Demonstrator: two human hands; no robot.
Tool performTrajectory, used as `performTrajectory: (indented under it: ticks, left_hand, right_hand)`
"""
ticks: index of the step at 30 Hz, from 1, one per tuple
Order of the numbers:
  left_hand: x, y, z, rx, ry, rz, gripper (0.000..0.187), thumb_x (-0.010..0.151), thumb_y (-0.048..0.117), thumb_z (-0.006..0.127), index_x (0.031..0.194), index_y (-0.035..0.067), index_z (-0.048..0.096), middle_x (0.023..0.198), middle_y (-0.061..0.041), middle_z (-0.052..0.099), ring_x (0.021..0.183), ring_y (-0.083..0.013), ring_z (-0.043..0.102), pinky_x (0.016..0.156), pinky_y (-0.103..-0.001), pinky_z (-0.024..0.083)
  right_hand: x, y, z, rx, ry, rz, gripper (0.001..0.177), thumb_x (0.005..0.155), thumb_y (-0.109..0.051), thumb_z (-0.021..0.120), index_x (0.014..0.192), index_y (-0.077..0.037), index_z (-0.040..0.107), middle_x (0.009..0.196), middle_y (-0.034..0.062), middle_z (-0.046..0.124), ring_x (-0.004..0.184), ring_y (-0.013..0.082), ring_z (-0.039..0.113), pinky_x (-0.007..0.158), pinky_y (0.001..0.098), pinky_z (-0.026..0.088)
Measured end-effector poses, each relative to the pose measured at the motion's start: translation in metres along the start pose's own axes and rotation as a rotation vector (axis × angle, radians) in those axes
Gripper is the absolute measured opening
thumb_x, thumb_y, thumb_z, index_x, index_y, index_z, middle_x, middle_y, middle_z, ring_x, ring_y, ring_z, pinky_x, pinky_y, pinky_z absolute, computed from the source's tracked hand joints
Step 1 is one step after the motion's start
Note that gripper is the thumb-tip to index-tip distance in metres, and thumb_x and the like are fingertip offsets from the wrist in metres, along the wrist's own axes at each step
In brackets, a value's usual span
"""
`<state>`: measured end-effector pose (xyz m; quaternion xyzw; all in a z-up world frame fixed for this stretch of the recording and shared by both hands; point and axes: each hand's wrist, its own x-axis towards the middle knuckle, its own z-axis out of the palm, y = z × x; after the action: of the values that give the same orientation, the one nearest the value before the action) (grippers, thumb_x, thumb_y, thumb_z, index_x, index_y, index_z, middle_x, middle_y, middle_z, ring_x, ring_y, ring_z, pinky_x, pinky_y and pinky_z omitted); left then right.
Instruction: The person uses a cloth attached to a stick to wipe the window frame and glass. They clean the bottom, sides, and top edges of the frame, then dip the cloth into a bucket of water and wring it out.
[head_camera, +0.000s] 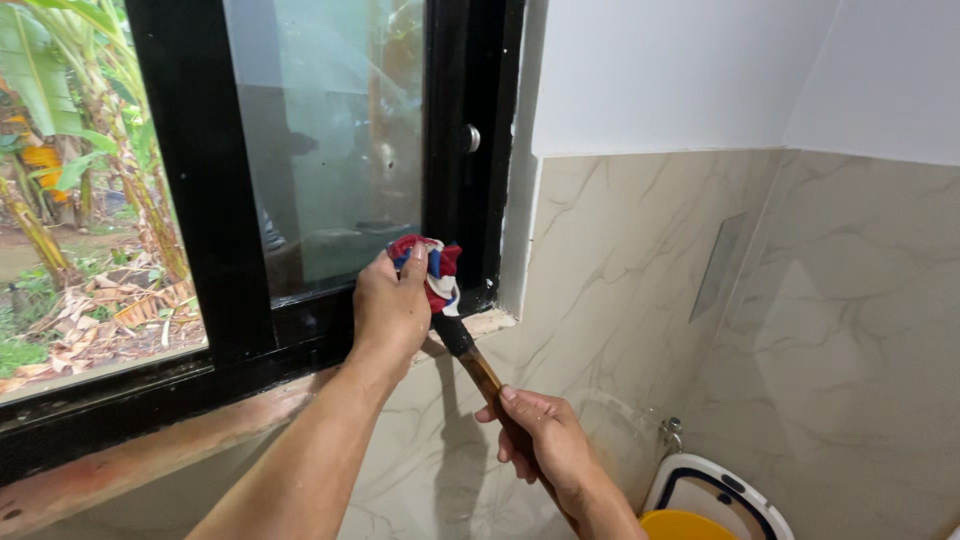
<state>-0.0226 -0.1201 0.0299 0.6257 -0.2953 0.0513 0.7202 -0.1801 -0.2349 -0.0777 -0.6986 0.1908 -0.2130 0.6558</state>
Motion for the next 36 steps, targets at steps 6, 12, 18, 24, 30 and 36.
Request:
performTrajectory:
  ticks: [6,12,18,24,30,36]
  left_hand:
    - [-0.013,0.008,0.001,0.421,0.106,0.424,0.024,0.090,0.021,0.069,0.113,0.017,0.075,0.104,-0.010,0.066,0.090,-0.0360,0.067,0.074,-0.049,0.052]
    - [-0.007,0.009,-0.006,0.544,0.115,0.439,0.022,0.091,0.018,0.069,0.111,0.011,0.072,0.114,-0.014,0.059,0.093,-0.0377,0.064,0.078,-0.049,0.051]
    - [-0.010,0.000,-0.012,0.651,0.030,0.545,0.018,0.096,0.024,0.064,0.105,0.009,0.070,0.103,-0.009,0.063,0.100,-0.0331,0.062,0.082,-0.050,0.050]
    - [0.001,0.002,-0.016,0.795,0.149,0.786,0.016,0.094,0.023,0.063,0.104,0.014,0.072,0.100,-0.005,0.065,0.097,-0.0324,0.063,0.082,-0.050,0.050]
    - [0.003,0.001,-0.013,0.750,0.033,0.618,0.021,0.098,0.023,0.060,0.113,0.013,0.070,0.104,-0.007,0.064,0.098,-0.0311,0.064,0.080,-0.049,0.051]
    - [0.000,-0.014,-0.022,0.774,0.038,0.751,0.024,0.098,0.021,0.064,0.119,0.010,0.068,0.102,-0.007,0.067,0.099,-0.0314,0.063,0.084,-0.046,0.052]
  right_hand:
    - [0.002,0.000,-0.004,0.132,0.107,-0.033,0.041,0.098,-0.035,0.056,0.104,-0.003,0.080,0.068,0.0040,0.059,0.049,0.0085,0.048,0.045,0.0253,0.039]
    - [0.002,-0.038,0.018,-0.025,0.274,-0.030,0.025,0.095,-0.031,0.067,0.103,-0.008,0.067,0.073,0.0041,0.060,0.044,0.0135,0.051,0.041,0.0295,0.041]
    - [-0.004,-0.061,0.042,-0.130,0.355,-0.111,0.024,0.095,-0.029,0.066,0.106,-0.008,0.061,0.074,0.0088,0.073,0.039,0.0166,0.055,0.035,0.0320,0.039]
    - [0.001,-0.059,0.042,-0.084,0.351,-0.180,0.020,0.099,-0.023,0.057,0.116,-0.013,0.061,0.080,0.0066,0.077,0.055,0.0136,0.057,0.040,0.0298,0.042]
    - [-0.003,-0.063,0.044,-0.095,0.333,-0.214,0.032,0.101,-0.019,0.054,0.133,-0.015,0.056,0.080,0.0087,0.072,0.057,0.0138,0.067,0.048,0.0312,0.055]
    - [-0.014,-0.054,0.051,-0.238,0.446,-0.294,0.043,0.097,-0.017,0.056,0.140,-0.023,0.059,0.081,0.0057,0.076,0.052,0.0113,0.059,0.050,0.0296,0.053]
